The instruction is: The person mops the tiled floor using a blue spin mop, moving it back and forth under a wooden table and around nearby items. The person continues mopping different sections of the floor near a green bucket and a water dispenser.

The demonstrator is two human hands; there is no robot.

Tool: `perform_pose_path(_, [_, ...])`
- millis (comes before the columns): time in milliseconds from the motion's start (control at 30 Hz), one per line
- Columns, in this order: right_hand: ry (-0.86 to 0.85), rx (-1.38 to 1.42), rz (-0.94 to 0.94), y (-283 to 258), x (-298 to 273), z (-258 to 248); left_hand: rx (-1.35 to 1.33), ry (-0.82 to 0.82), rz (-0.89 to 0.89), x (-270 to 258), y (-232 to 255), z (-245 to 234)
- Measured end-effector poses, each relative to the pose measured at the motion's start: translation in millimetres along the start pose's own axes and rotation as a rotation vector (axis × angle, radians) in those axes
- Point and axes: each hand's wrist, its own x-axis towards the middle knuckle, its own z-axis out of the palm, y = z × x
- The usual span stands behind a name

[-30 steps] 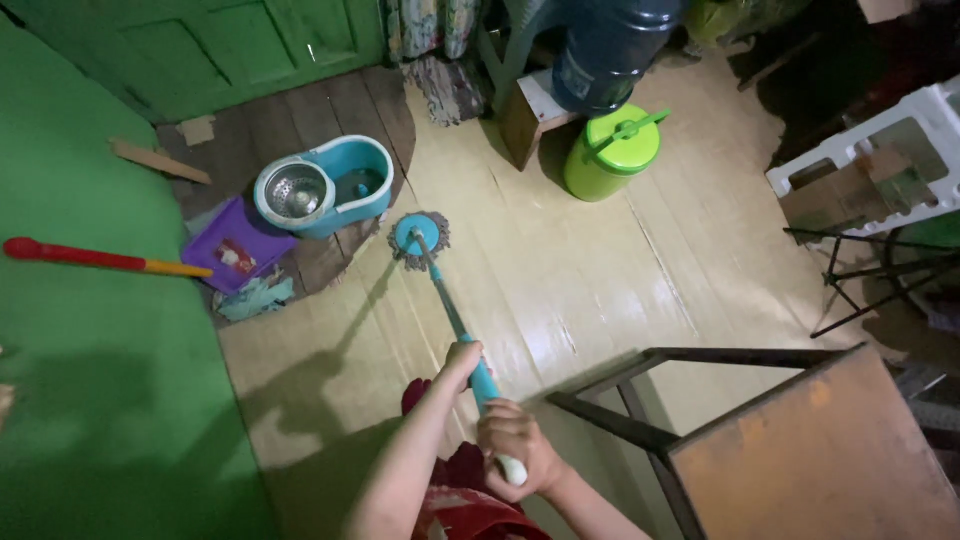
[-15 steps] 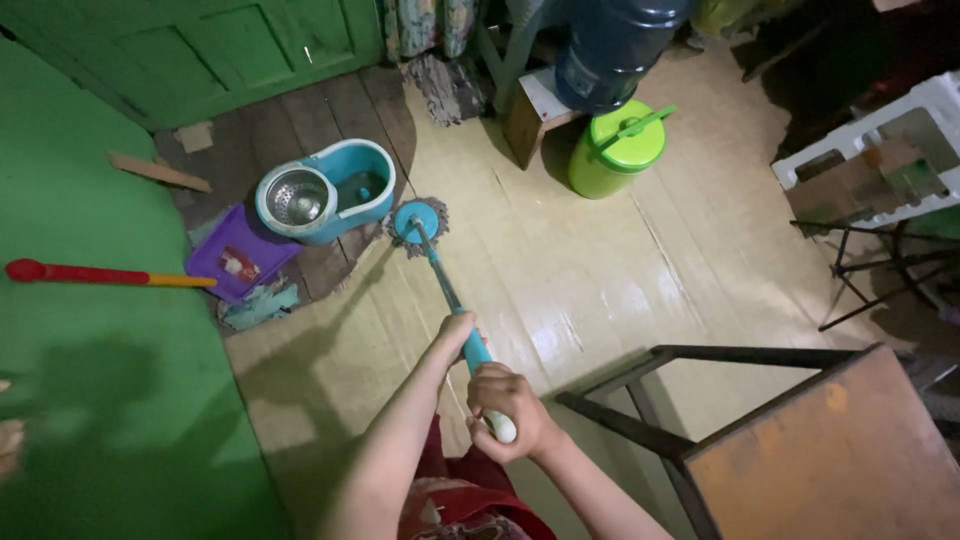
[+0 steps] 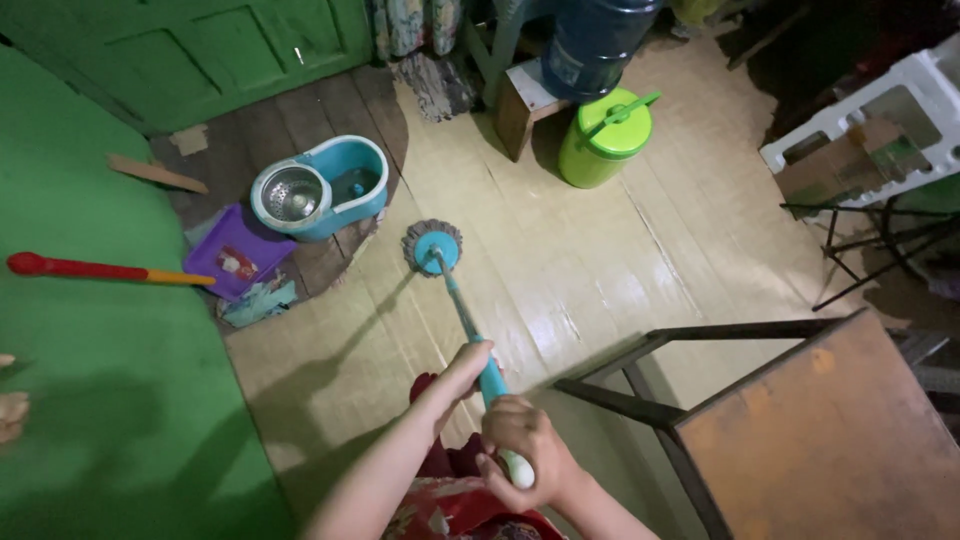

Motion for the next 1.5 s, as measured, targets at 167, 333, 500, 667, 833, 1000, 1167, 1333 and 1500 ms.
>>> perform_pose_path(167, [-0.025,-0.015,0.014,3.6,-13.7,-5.4,0.03,-0.017,-0.027,-21.6,4.0,11.2])
perform_pose_path(333, [-0.016,-0.032,-0.097,33.0,-24.8,-14.9,0.125,0.015,-0.039,-13.1,11.6,33.7])
perform_pose_path(500, [0.127,-0.013,-0.125,59.8,-21.6,-20.4,0.041,0.076,-0.055,8.9,27.4,47.3])
perform_pose_path(667, [0.159,-0.004,-0.147,61.6,8.8,-13.1,0.041,0.072,-0.044,25.1,46.5,31.8])
perform_pose_path(833, [0.12,-0.04,-0.142,77.8,29.7,1.2,0.077,0.06,-0.035,42.6,65.2,8.0])
perform_pose_path(1000, [0.098,-0.071,-0.118,109.1,39.5,10.9,0.124,0.077,-0.053,86.9,77.9,-4.3])
perform_pose_path(1167, [0.131,-0.034,-0.027,112.4,59.3,6.6,0.112,0.086,-0.027,100.2,105.0,-2.4])
perform_pose_path(1333, [0.062,-0.016,0.09,101.9,66.3,2.6,0.145,0.093,-0.016,118.1,103.6,-8.9])
perform_pose_path(1500, [0.057,-0.044,0.075,81.7,68.9,7.9,0.155,0.107,-0.003,100.3,98.5,-14.4])
